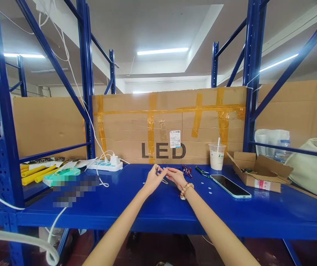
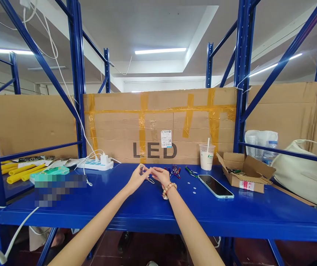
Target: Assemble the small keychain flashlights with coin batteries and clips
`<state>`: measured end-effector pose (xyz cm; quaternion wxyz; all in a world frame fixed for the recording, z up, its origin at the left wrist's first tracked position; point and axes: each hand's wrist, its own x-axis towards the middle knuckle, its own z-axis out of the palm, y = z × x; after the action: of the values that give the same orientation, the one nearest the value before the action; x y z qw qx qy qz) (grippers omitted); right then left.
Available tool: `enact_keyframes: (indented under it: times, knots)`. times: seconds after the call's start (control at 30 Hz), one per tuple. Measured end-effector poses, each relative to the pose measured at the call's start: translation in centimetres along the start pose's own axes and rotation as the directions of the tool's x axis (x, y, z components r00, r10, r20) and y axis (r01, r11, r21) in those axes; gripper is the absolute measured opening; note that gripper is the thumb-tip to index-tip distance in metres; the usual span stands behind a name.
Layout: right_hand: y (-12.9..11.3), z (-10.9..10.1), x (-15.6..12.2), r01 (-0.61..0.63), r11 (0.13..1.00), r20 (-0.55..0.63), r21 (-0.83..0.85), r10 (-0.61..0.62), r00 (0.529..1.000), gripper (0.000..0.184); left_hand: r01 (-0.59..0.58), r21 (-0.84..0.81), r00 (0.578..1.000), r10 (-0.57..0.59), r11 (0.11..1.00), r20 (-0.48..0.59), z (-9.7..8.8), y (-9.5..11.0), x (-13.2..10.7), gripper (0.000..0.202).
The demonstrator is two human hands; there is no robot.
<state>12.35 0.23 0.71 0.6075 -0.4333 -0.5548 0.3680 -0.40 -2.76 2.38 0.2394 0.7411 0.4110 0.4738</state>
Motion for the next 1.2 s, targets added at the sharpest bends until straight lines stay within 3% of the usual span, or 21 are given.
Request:
enact_keyframes:
  times: [0.2,0.5,0.73,1.2]
  knots:
    - [-0.2,-0.6,0.8,-0.125,0.99,0.061,0.071,0.12,0.991,0.025,0.041,0.083,0.996,-0.048,0.996,0.075,-0.2,-2.8,0.2,0.03]
    - [-0.7,-0.6,0.0,-0.162,0.981,0.211,0.107,0.136,0.968,0.026,-0.086,0.091,0.984,0.07,0.992,0.166,-1.0,-3.9,0.1,0.016]
    - [0.1,-0.8,0.4,-0.05,0.995,0.205,0.083,0.032,0.978,0.033,-0.156,0.123,0.974,0.132,0.98,0.182,-1.0,-4.0,0.4,0.023]
    - [0.4,-0.7,0.1,0.151,0.986,0.297,-0.071,-0.123,0.947,0.035,-0.145,0.276,0.978,0.096,0.95,0.185,-0.9,-4.1,-0.8,0.027]
